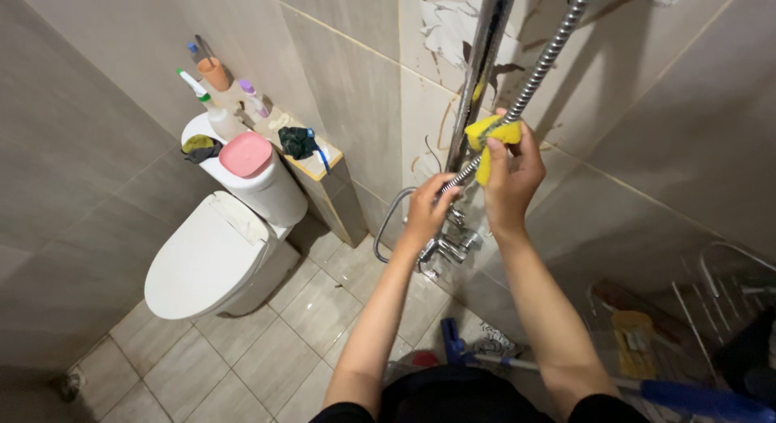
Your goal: The person scrubs a metal shower hose with a blue brush, then sprays the hose and wall with a white spray bottle, and finally wipes the hose with a yellow cloth. The person handles the shower hose, spray bottle, and cloth throughout the task.
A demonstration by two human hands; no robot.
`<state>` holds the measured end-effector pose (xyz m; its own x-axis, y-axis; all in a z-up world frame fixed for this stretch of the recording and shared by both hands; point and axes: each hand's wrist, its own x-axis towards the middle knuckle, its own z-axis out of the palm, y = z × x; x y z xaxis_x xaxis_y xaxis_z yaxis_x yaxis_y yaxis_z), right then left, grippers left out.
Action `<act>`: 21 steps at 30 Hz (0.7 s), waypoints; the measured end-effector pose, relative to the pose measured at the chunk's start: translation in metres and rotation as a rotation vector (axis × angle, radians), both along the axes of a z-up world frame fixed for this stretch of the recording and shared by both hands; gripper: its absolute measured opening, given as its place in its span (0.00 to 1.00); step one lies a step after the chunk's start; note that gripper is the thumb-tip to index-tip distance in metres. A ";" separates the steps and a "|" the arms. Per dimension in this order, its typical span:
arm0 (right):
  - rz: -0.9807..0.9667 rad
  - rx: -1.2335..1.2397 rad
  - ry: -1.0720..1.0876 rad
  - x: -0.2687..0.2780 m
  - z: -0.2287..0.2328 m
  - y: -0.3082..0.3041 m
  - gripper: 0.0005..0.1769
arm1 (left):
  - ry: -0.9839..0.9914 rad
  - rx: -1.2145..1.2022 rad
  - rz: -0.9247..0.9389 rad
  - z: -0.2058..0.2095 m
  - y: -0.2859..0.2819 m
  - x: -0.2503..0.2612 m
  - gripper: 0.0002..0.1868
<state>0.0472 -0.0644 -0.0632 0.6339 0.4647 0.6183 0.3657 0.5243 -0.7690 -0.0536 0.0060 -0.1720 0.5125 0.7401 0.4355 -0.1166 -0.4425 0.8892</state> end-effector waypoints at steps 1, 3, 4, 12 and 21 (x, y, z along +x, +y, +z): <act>0.012 -0.021 0.008 0.001 -0.003 -0.003 0.19 | 0.012 0.096 0.004 -0.001 0.005 -0.005 0.11; 0.040 -0.032 0.005 0.004 -0.006 -0.007 0.18 | 0.039 0.287 0.010 -0.001 0.020 -0.016 0.13; 0.055 -0.037 0.004 0.006 -0.006 -0.007 0.18 | 0.052 0.339 0.016 0.001 0.028 -0.019 0.12; 0.104 0.026 0.021 0.000 -0.004 0.004 0.16 | 0.115 0.384 0.067 0.024 0.063 -0.042 0.12; 0.107 0.026 0.052 0.002 -0.009 0.001 0.15 | 0.235 0.412 0.203 -0.063 0.103 -0.065 0.14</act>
